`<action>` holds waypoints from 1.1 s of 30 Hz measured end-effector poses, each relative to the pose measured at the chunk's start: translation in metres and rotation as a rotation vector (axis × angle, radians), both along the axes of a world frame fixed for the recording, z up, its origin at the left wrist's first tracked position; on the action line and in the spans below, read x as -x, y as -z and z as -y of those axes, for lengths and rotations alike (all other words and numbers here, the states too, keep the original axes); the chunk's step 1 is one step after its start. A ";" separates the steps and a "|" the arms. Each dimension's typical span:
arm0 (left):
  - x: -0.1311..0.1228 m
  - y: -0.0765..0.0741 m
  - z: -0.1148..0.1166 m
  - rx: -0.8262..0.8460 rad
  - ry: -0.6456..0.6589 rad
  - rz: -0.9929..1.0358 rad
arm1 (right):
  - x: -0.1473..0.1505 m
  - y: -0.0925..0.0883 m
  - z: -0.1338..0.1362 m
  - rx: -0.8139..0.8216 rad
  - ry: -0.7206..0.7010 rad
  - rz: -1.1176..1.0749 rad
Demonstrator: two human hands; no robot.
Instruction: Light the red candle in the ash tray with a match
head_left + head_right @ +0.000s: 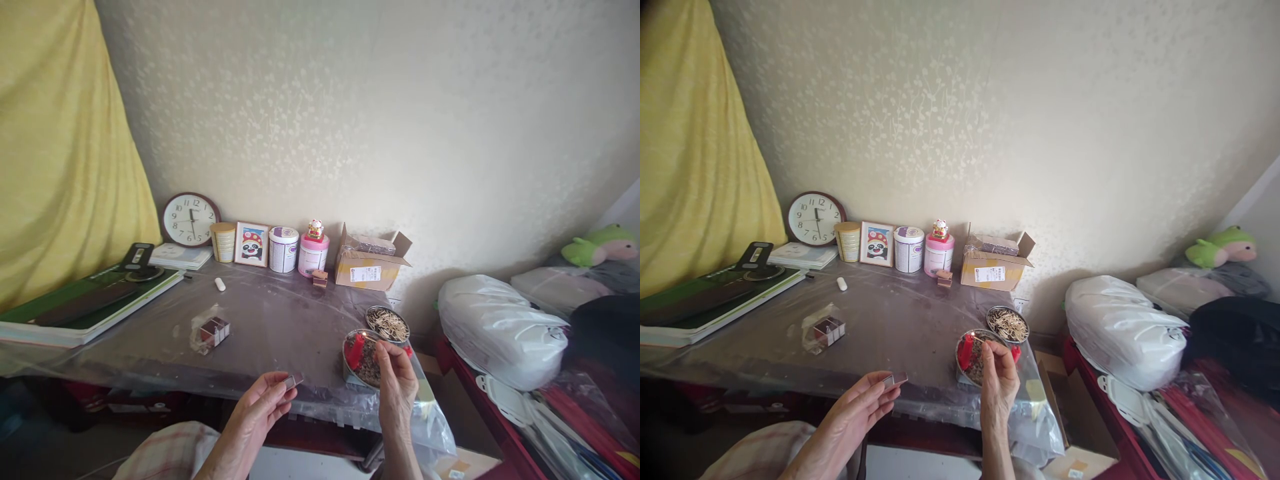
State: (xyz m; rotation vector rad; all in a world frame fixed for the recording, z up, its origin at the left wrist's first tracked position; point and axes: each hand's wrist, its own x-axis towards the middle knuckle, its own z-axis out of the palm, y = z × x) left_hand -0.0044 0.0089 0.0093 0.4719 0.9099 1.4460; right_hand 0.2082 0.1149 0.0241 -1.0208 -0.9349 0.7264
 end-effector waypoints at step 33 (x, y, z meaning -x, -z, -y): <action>0.002 0.010 -0.003 0.004 0.014 0.012 | 0.003 -0.014 0.015 0.025 -0.084 -0.145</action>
